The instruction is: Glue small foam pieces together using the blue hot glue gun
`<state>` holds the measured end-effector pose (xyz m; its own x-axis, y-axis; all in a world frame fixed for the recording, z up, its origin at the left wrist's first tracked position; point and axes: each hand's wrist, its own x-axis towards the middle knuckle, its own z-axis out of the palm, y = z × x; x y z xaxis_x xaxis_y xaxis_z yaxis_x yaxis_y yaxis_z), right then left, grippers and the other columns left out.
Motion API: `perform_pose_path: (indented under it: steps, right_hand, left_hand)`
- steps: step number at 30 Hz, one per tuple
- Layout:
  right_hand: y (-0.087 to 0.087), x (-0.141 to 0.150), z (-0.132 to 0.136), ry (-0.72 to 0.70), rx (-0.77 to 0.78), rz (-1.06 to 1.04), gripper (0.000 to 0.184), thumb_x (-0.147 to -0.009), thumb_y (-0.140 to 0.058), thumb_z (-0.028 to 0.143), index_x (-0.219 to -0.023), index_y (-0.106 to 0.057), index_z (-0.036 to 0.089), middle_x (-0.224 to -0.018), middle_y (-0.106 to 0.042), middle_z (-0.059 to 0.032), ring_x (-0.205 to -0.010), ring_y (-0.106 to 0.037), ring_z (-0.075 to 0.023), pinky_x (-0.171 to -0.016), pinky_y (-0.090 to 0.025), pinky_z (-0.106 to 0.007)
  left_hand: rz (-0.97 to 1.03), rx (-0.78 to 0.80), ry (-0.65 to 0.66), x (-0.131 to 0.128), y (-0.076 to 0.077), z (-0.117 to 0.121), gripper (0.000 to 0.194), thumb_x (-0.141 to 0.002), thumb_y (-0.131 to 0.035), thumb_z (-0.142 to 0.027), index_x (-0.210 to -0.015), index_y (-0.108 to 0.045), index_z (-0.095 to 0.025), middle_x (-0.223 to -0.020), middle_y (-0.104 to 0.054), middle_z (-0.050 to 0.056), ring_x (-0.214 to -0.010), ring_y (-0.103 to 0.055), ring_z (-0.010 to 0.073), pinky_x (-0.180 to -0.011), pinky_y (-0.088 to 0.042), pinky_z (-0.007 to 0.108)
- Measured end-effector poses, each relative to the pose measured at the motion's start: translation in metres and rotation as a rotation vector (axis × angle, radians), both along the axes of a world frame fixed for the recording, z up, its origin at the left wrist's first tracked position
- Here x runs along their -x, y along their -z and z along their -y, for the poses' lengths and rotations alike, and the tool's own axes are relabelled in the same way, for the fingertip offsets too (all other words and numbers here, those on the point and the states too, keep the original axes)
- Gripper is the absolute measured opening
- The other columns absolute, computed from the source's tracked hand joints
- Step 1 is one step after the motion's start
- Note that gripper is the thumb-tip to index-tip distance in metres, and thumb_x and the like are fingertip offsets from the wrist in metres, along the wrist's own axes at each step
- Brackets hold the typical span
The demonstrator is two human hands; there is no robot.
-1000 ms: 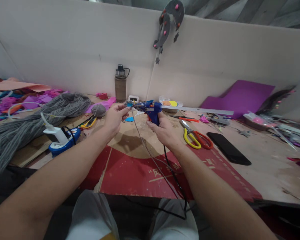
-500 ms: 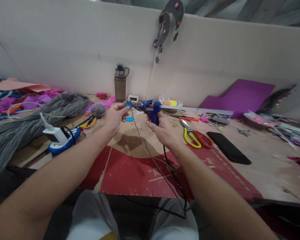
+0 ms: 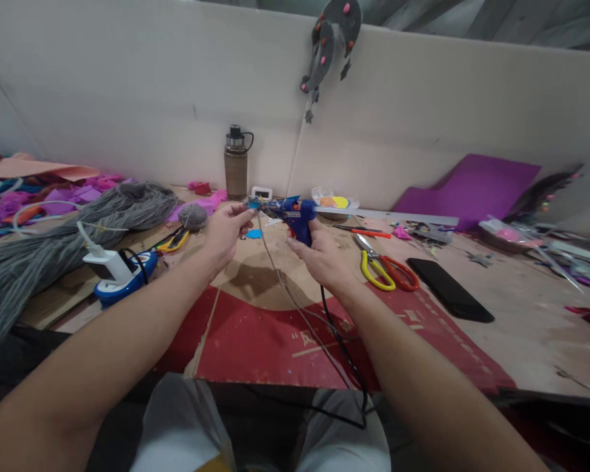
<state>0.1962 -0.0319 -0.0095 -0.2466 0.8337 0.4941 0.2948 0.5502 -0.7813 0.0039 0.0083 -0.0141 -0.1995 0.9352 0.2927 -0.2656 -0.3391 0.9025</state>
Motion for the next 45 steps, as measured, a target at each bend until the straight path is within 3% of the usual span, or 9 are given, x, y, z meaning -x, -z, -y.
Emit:
perform_pose_path:
  steps: [10, 17, 24, 29, 32, 35, 38, 42, 45]
  right_hand:
    - [0.002, -0.002, -0.002, -0.010, 0.063, -0.099, 0.020, -0.078, -0.060, 0.028, -0.097, -0.054, 0.022, -0.082, -0.059, -0.0011, -0.068, -0.051, -0.0152, -0.064, -0.043, -0.031]
    - [0.003, -0.007, -0.014, -0.023, 0.420, -0.440, 0.024, -0.072, -0.061, 0.019, -0.090, -0.046, 0.022, -0.081, -0.062, 0.0016, -0.052, -0.043, -0.0066, -0.048, -0.037, -0.021]
    - [0.017, -0.030, -0.040, 0.344, 0.576, 0.095, 0.014, -0.074, -0.064, 0.020, -0.067, -0.052, 0.019, -0.068, -0.062, -0.0075, -0.065, -0.062, -0.0191, -0.060, -0.049, -0.032]
    - [0.007, -0.037, -0.033, 0.615, 0.170, 0.379, 0.025, -0.075, -0.066, 0.029, -0.063, -0.046, 0.021, -0.093, -0.062, -0.0185, -0.108, -0.057, -0.0342, -0.091, -0.042, -0.046]
    - [0.002, -0.016, -0.021, 0.453, 0.026, 0.224, 0.018, -0.083, -0.055, 0.033, -0.074, -0.045, 0.022, -0.087, -0.061, -0.0096, -0.093, -0.059, -0.0245, -0.088, -0.044, -0.042]
    - [0.007, 0.017, -0.015, 0.076, 0.139, -0.226, 0.027, -0.076, -0.064, 0.031, -0.087, -0.041, 0.023, -0.094, -0.060, -0.0033, -0.087, -0.060, -0.0161, -0.085, -0.048, -0.035]
    - [0.015, 0.041, -0.014, -0.129, 0.298, -0.513, 0.047, -0.066, -0.072, 0.023, -0.093, -0.033, 0.026, -0.096, -0.059, -0.0004, -0.085, -0.061, -0.0129, -0.085, -0.050, -0.033]
    - [0.015, 0.044, -0.012, -0.175, 0.393, -0.595, 0.045, -0.069, -0.068, 0.021, -0.096, -0.032, 0.027, -0.082, -0.053, 0.0057, -0.067, -0.055, -0.0103, -0.066, -0.051, -0.028]
    - [0.011, 0.037, -0.009, -0.061, 0.248, -0.438, 0.031, -0.074, -0.063, 0.023, -0.094, -0.040, 0.025, -0.072, -0.046, 0.0074, -0.061, -0.046, -0.0095, -0.056, -0.041, -0.024]
  left_hand:
    - [0.108, 0.047, -0.031, 0.000, -0.006, 0.002, 0.021, -0.060, -0.074, -0.014, -0.070, -0.056, -0.015, -0.059, -0.053, -0.004, -0.049, -0.048, 0.0054, -0.045, -0.034, 0.018]
    - [0.121, 0.041, -0.029, -0.001, -0.007, 0.003, 0.018, -0.062, -0.071, -0.011, -0.070, -0.055, -0.016, -0.058, -0.052, -0.005, -0.047, -0.046, 0.0048, -0.045, -0.033, 0.017]
    - [0.054, 0.021, -0.013, -0.002, -0.003, 0.001, 0.017, -0.064, -0.070, -0.013, -0.069, -0.055, -0.017, -0.057, -0.049, -0.006, -0.046, -0.045, 0.0052, -0.043, -0.031, 0.019]
    - [-0.044, -0.021, -0.056, -0.006, 0.000, 0.004, 0.016, -0.064, -0.071, -0.015, -0.071, -0.057, -0.017, -0.064, -0.054, -0.004, -0.049, -0.046, 0.0053, -0.046, -0.034, 0.019]
    - [-0.097, -0.033, -0.076, -0.013, -0.002, 0.011, 0.014, -0.065, -0.069, -0.014, -0.072, -0.057, -0.016, -0.066, -0.055, -0.003, -0.051, -0.048, 0.0058, -0.048, -0.035, 0.019]
    - [-0.139, -0.067, -0.068, -0.022, -0.004, 0.019, 0.013, -0.065, -0.068, -0.013, -0.069, -0.056, -0.016, -0.064, -0.055, -0.003, -0.051, -0.046, 0.0061, -0.048, -0.034, 0.020]
    - [-0.172, -0.083, -0.048, -0.027, -0.004, 0.023, 0.014, -0.064, -0.068, -0.012, -0.069, -0.055, -0.016, -0.065, -0.057, -0.002, -0.053, -0.047, 0.0074, -0.049, -0.034, 0.021]
    - [-0.200, -0.071, -0.064, -0.027, -0.002, 0.023, 0.015, -0.064, -0.068, -0.012, -0.069, -0.054, -0.017, -0.062, -0.054, -0.003, -0.052, -0.046, 0.0077, -0.049, -0.033, 0.022]
    - [-0.178, -0.050, -0.058, -0.027, -0.001, 0.023, 0.018, -0.065, -0.069, -0.011, -0.065, -0.052, -0.017, -0.058, -0.050, -0.003, -0.050, -0.043, 0.0073, -0.048, -0.031, 0.023]
